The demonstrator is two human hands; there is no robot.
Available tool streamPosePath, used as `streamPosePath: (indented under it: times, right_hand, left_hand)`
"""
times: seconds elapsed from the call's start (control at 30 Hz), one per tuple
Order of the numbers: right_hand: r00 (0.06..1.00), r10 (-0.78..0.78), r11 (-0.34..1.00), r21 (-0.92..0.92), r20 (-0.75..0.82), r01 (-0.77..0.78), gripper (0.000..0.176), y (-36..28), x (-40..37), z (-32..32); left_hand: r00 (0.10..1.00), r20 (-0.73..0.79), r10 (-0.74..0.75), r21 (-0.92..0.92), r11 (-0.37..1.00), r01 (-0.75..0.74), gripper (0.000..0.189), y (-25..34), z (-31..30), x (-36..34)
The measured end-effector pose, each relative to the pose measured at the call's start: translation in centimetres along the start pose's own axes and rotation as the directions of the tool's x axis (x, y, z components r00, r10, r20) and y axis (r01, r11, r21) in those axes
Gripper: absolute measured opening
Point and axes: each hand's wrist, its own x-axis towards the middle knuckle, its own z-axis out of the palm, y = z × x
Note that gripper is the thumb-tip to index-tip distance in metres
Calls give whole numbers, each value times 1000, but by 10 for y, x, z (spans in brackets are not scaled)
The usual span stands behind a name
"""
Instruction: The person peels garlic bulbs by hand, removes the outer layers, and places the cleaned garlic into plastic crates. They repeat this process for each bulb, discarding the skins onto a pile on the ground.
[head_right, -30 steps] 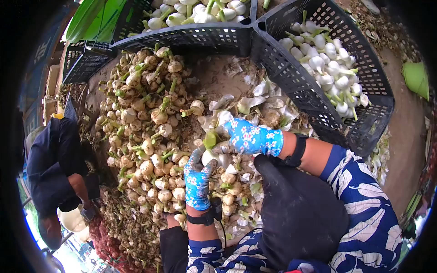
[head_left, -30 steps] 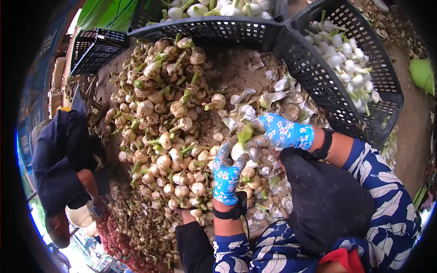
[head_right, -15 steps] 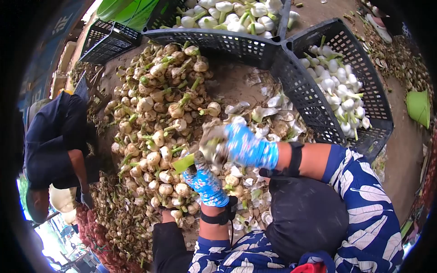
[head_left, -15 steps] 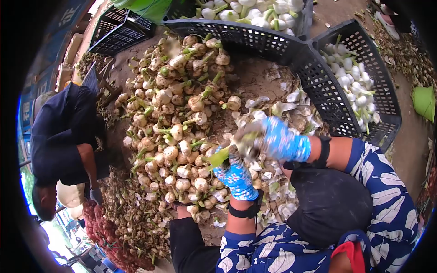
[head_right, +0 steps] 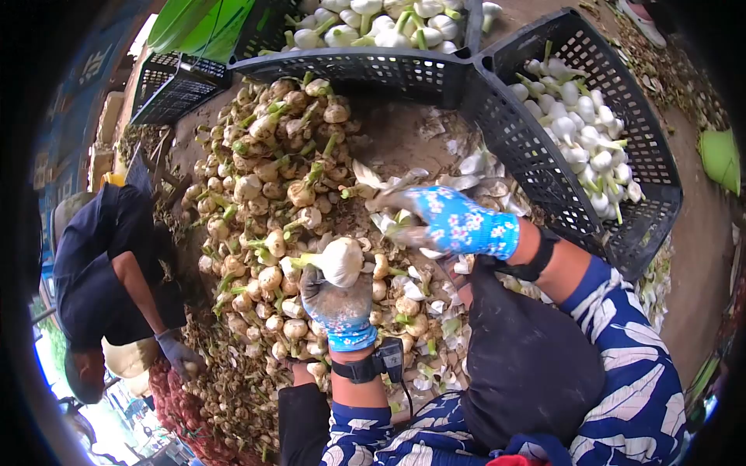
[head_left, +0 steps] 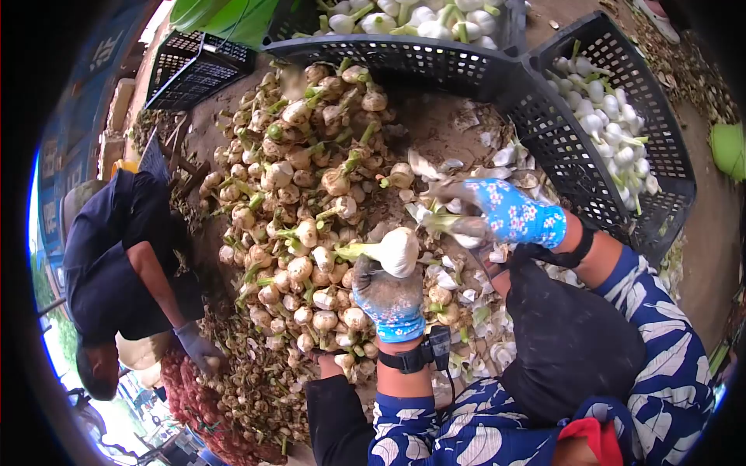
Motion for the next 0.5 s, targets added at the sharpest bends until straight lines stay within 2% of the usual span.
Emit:
streamPosePath:
  times: [0.03,0.1,0.13,0.17,0.23,0.27,0.3,0.37,0.4,0.43,0.47,0.5]
  right_hand:
    - [999,-46,997,63,12,45,45,-2,6,1]
    - [992,-115,993,-9,43,115,41,-13,13,11]
    - [989,26,998,-63,149,-17,38,-30,15,8]
    - [988,26,998,-63,154,-17,38,-26,15,14]
    - [994,-3,999,45,108,-2,40,-12,17,34]
    - [997,-38,994,102,64,31,38,-8,15,41]
    - [998,-33,994,105,61,27,38,-5,13,45]
    - [997,2,987,161,75,-14,36,-3,12,46]
    - [990,41,995,81,133,-52,32,-4,12,46]
    - [990,46,995,78,130,-57,32,-4,12,48]
    - [994,38,999,9,106,-39,30,-3,12,52]
    - [996,28,998,-59,82,-23,28,-4,11,57]
  left_hand:
    - [1000,6,-8,1,1000,8,49,-3,2,1]
    - [996,59,65,136,988,-73,51,-10,6,-1]
    - [995,45,84,198,976,-92,52,-12,10,-3]
    - [995,42,87,195,976,-94,52,-14,6,-3]
    - [966,-53,253,290,929,-228,46,-16,-1,-3]
    - [938,-27,346,495,819,-288,32,-17,1,-3]
    - [940,-28,341,498,820,-283,32,-18,3,-5]
    - [861,52,506,803,491,-337,22,-22,5,-7]
    - [816,199,542,878,271,-395,16,-20,-8,-5]
    - [819,199,538,877,276,-394,16,-17,-6,-3]
    - [748,430,506,882,-57,-469,14,-13,-4,-1]
    - [667,632,395,773,-378,-509,12,-11,0,-1]
